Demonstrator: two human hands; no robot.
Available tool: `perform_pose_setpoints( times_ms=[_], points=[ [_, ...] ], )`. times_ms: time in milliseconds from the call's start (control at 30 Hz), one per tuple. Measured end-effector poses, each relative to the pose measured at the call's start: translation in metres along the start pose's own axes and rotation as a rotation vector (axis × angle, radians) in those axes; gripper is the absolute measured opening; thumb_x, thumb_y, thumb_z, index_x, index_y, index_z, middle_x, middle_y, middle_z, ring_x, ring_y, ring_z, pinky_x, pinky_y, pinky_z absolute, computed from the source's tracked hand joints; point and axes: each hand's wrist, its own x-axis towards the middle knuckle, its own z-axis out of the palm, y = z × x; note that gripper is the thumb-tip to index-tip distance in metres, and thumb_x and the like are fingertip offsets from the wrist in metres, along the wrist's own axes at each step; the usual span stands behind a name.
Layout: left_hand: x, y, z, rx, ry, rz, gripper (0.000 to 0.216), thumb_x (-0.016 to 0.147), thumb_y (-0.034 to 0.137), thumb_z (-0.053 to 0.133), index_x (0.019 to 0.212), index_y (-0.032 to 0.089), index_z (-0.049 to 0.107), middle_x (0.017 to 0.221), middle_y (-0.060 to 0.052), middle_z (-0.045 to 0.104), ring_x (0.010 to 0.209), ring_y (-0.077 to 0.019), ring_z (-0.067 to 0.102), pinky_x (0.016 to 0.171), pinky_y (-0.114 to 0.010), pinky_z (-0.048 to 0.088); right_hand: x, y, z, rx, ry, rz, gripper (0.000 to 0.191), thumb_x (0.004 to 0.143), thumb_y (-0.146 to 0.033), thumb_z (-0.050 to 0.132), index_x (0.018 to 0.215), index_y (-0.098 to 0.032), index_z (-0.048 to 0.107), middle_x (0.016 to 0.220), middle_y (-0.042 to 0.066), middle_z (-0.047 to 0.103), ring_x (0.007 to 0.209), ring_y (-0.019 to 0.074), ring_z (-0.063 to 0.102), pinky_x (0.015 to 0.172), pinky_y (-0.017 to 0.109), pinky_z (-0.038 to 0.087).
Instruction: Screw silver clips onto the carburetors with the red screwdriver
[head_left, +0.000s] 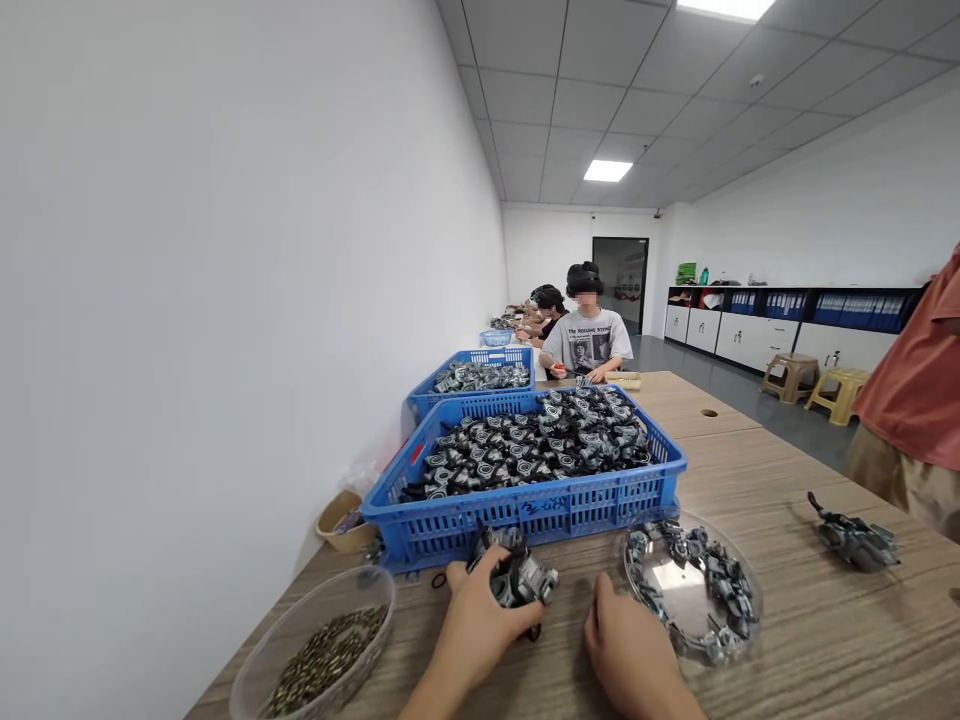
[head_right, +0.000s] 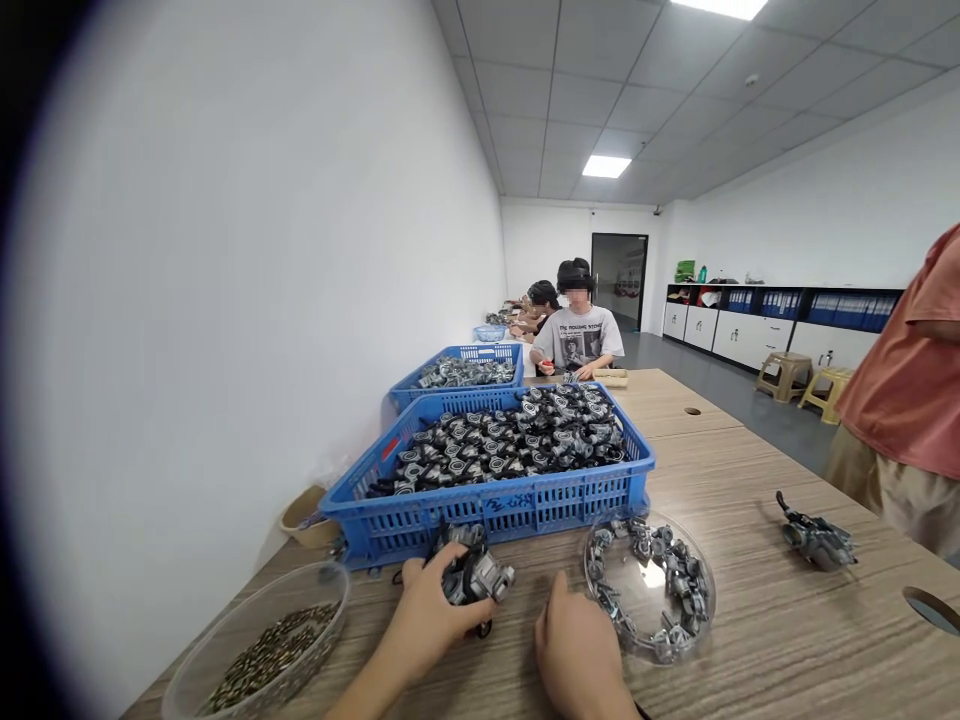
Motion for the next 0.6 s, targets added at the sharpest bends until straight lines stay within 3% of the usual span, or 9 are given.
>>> perform_pose_setpoints(
  times_ms=[167,333,467,600],
  points=[
    [-0.013,0.017,0.005,0.204,-0.077,0.007,0.071,0.074,0.039,0.084,0.139,0.021,0.061,0.140,-0.016,0.048,0.087,-0.0257,0.079,0.108,-0.044,0.060,0.004,0.003,0.002,0.011,-0.026,0.023,0.050,0.109,-0.017,0.036,0.152,-0.003,0.058,0.120,0.030,0.082,0.113,0.0384,0.083,0.091,0.044,0.063],
    [-0.028,0.039,-0.010,0.409,-0.252,-0.021,0.111,0.078,0.069,0.079,0.170,0.018,0.043,0.173,-0.035,0.024,0.124,-0.0506,0.075,0.110,-0.058,0.057,0.002,0.006,0.001,0.016,-0.021,0.067,0.052,0.108,-0.009,0.034,0.156,0.002,0.050,0.122,0.033,0.080,0.113,0.0373,0.083,0.090,0.044,0.064],
    [-0.036,0.049,-0.021,0.482,-0.305,0.017,0.112,0.083,0.070,0.073,0.175,0.018,0.037,0.166,-0.033,0.042,0.130,-0.0501,0.073,0.112,-0.057,0.055,0.001,0.001,0.003,0.026,0.055,0.137,0.042,0.107,-0.004,0.029,0.137,-0.002,0.058,0.112,0.031,0.082,0.105,0.0354,0.085,0.084,0.041,0.064],
    [-0.039,0.051,-0.030,0.455,-0.308,0.035,0.093,0.087,0.074,0.066,0.167,0.027,0.052,0.147,-0.026,0.062,0.126,-0.0496,0.074,0.111,-0.060,0.054,0.002,-0.001,0.006,0.020,0.093,0.163,0.043,0.107,-0.003,0.023,0.129,-0.006,0.060,0.109,0.031,0.082,0.102,0.0348,0.086,0.082,0.041,0.065]
  ],
)
